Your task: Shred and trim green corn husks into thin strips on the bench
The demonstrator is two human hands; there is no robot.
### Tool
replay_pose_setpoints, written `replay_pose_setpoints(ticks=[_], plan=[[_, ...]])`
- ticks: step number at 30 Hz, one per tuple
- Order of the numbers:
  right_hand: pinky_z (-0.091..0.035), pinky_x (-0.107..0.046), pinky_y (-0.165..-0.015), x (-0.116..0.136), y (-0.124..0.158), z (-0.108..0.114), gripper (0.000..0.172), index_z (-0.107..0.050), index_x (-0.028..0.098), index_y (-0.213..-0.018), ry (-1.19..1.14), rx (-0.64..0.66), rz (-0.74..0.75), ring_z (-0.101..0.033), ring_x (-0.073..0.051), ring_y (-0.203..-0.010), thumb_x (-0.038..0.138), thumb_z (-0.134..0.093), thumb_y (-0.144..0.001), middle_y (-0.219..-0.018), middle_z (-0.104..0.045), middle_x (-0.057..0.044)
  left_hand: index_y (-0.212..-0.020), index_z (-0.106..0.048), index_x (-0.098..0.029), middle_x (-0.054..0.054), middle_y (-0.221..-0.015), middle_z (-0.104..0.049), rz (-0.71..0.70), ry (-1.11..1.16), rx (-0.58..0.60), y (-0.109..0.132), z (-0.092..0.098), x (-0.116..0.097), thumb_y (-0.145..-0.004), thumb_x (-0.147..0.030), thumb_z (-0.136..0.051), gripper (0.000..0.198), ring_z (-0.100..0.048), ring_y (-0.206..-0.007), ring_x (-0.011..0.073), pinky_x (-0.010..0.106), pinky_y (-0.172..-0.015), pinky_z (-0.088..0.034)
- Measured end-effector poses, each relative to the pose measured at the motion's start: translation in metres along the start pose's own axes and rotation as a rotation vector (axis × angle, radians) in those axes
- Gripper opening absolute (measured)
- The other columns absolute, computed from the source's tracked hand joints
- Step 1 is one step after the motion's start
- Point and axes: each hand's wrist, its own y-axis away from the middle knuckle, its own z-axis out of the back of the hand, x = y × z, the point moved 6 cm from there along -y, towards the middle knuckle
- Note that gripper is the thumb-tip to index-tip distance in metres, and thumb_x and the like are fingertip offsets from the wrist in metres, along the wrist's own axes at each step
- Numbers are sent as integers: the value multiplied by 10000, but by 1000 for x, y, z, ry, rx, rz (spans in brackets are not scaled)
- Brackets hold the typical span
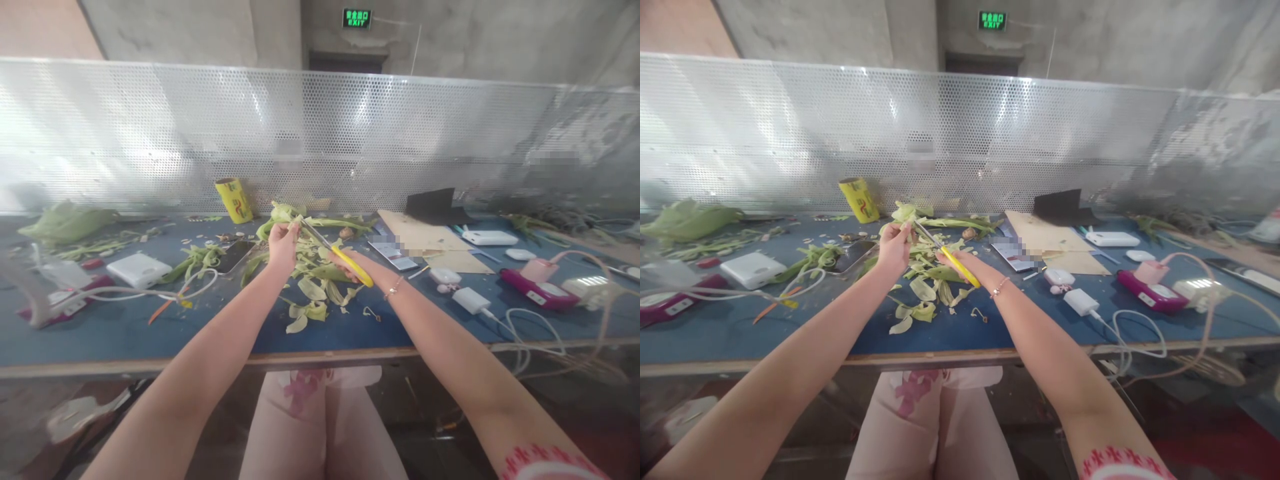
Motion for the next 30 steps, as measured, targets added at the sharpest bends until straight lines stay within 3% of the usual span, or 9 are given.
replay_pose_setpoints(ticks=[8,17,25,30], plan=[[-250,-190,-288,9,9,-3,511,-398,209,-644,-82,4,-42,-279,-40,-346,673,-613,-649,-488,-320,80,-668,-462,-185,-59,-594,-496,-58,-106,73,-4,0,7,-636,-287,-743,300,-474,-552,54,195,-559,-395],[-255,-170,-288,19,17,-2,544,-323,203,-615,4,-43,-75,-278,-30,-329,695,-534,-711,-450,-289,80,-647,-457,-187,-55,-600,-513,-83,-231,117,-3,-2,10,-601,-323,-747,323,-475,-552,63,209,-561,-387],[-426,-245,-369,22,16,3,550,-387,198,-592,269,-85,-41,-406,-94,-302,722,-448,-747,-363,-337,54,-642,-457,-184,-45,-602,-512,-104,-283,122,2,-4,5,-627,-339,-722,307,-482,-558,69,217,-573,-383],[-412,-270,-357,21,14,7,513,-503,190,-675,345,-147,-86,-482,-158,-331,700,-502,-727,-365,-411,21,-642,-463,-185,-45,-581,-505,-77,-270,114,0,-4,8,-619,-344,-726,309,-465,-528,68,215,-538,-369]])
